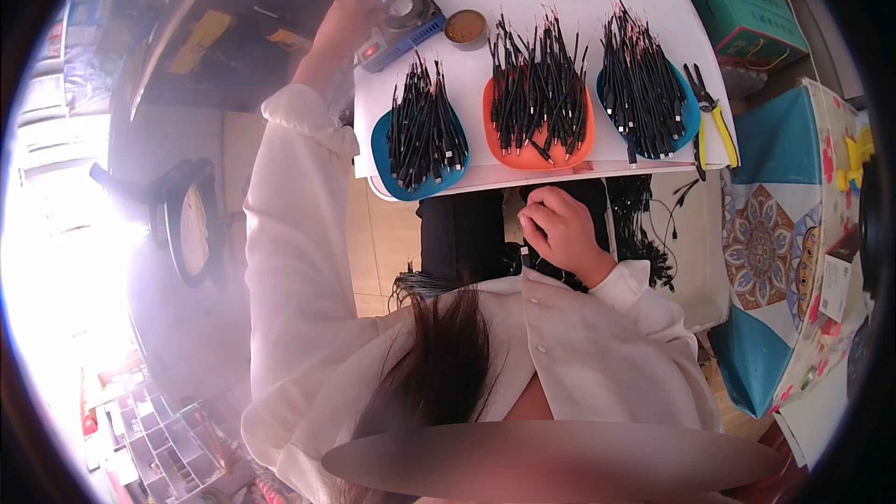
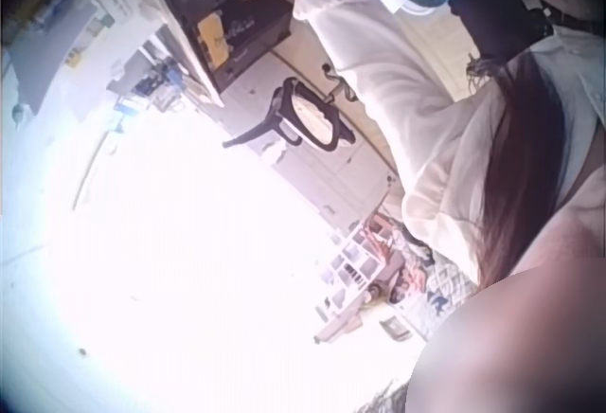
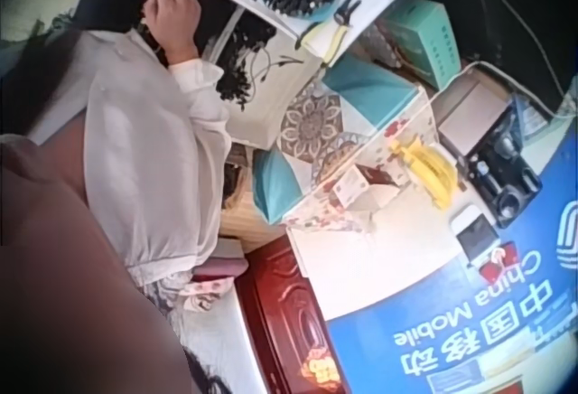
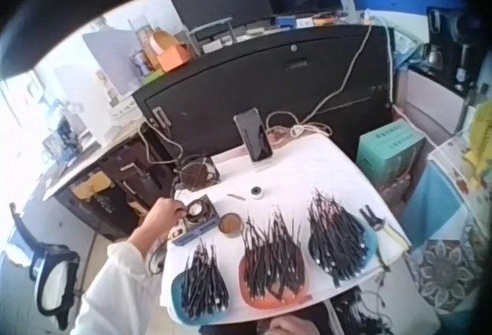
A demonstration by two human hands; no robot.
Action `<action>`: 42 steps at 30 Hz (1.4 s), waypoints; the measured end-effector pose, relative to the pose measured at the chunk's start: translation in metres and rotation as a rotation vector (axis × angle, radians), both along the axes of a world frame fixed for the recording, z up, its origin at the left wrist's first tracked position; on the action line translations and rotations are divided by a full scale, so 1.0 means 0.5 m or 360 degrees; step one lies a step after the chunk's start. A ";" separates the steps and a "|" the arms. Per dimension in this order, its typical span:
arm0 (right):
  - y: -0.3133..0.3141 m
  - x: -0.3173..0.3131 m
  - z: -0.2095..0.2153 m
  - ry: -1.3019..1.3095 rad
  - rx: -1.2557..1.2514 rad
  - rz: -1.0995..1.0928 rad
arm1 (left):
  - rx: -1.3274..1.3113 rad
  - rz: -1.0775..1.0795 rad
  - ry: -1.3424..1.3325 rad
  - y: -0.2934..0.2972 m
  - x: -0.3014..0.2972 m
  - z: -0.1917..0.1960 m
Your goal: The person sits on the floor and repeatedly picks up black wires, strips their ends with yellow-handled pliers, twists the exposed strands, and places the finished wires into trays on a small table. The process is repeated for multiple wires.
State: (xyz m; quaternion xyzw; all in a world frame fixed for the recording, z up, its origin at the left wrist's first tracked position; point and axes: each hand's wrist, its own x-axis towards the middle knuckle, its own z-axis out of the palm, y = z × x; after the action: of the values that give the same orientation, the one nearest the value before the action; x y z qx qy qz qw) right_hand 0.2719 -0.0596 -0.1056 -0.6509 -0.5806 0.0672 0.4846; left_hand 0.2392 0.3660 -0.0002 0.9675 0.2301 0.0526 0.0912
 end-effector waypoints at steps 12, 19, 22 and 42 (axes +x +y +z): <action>-0.004 -0.017 0.005 -0.0070 0.0008 -0.0029 | 0.0285 -0.0209 -0.0884 -0.194 -0.128 0.152; -0.007 -0.031 0.004 -0.0136 0.0045 -0.0011 | 0.0730 -0.0610 -0.1095 -0.329 -0.224 0.260; -0.009 -0.037 0.001 -0.0142 0.0015 -0.0030 | 0.0722 -0.0644 -0.1216 -0.370 -0.263 0.292; -0.024 -0.046 -0.004 -0.0201 0.0065 -0.0055 | -0.0081 0.0614 -0.0011 -0.270 -0.576 0.097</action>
State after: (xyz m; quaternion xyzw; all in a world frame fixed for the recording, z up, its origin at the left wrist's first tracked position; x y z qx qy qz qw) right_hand 0.2490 -0.0715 -0.1074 -0.6538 -0.5998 0.0059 0.4612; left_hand -0.0489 0.2310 0.0481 0.9026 0.4122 0.0666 0.1045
